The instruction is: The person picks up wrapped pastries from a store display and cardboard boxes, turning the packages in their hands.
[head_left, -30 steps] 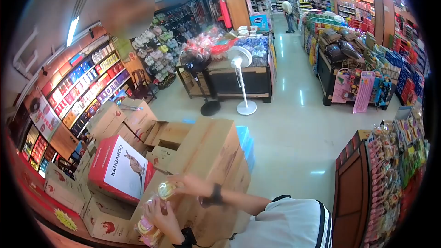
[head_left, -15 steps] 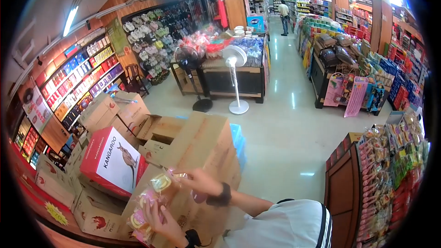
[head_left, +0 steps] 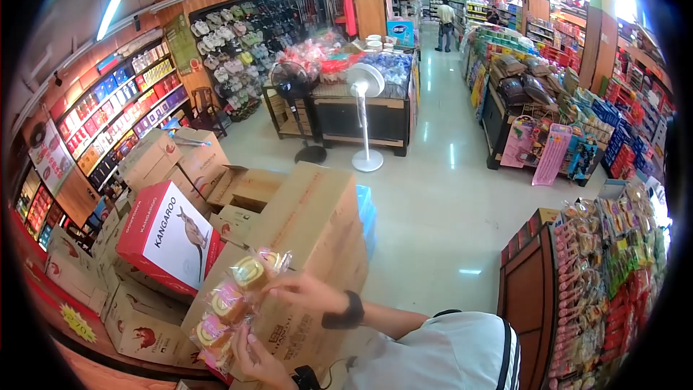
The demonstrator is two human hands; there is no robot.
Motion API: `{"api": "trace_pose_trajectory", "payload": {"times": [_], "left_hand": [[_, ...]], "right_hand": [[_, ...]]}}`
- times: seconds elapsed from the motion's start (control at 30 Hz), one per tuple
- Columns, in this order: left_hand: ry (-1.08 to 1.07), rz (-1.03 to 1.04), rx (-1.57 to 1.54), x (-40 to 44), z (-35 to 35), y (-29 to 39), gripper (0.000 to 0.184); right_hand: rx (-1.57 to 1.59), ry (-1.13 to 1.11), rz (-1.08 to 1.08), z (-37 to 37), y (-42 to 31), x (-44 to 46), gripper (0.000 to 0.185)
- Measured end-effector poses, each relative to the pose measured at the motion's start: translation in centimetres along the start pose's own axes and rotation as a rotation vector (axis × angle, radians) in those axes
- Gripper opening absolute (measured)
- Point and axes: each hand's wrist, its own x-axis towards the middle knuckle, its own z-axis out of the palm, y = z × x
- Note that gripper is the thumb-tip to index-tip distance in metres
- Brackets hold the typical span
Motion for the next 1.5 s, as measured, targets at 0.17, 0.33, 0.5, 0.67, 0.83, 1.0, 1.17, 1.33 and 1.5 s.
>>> {"api": "trace_pose_trajectory", "payload": {"times": [0.17,0.33,0.5,0.67,0.83,1.0,1.17,1.33,1.5], "left_hand": [[0.003,0.004,-0.058,0.0,0.0,0.5,0.023],[-0.047,-0.059,-0.145,-0.4,0.3,0.5,0.023],[-0.169,-0.256,-0.337,-1.8,0.4,-1.7,0.02],[-0.187,-0.191,-0.417,-2.1,1.2,-1.9,0.019],[-0.193,-0.135,-0.333,-2.3,1.6,-2.1,0.019],[-0.177,0.011,-0.214,-1.0,2.0,1.3,0.02],[-0.184,-0.025,-0.214,-1.0,2.8,1.6,0.02],[-0.169,-0.04,-0.183,-0.8,4.4,3.0,0.021],[-0.155,-0.038,-0.089,-0.7,6.3,3.3,0.022]], "right_hand": [[0.07,-0.003,0.139,-0.8,-2.5,-0.9,0.026],[0.08,0.058,0.243,-1.3,-1.6,-2.1,0.028],[0.075,0.068,0.275,-2.1,-2.2,-3.0,0.027],[0.075,0.088,0.278,-2.9,-2.9,-3.6,0.028],[0.09,0.093,0.277,-2.9,-3.6,-3.7,0.026],[0.131,0.071,0.268,-3.2,-3.2,-3.5,0.022],[0.132,0.06,0.235,-3.9,-3.4,-3.3,0.021],[0.11,-0.002,0.275,-5.6,-3.5,-3.0,0.025],[0.134,-0.037,0.261,-7.0,-0.7,-2.7,0.028]]}}
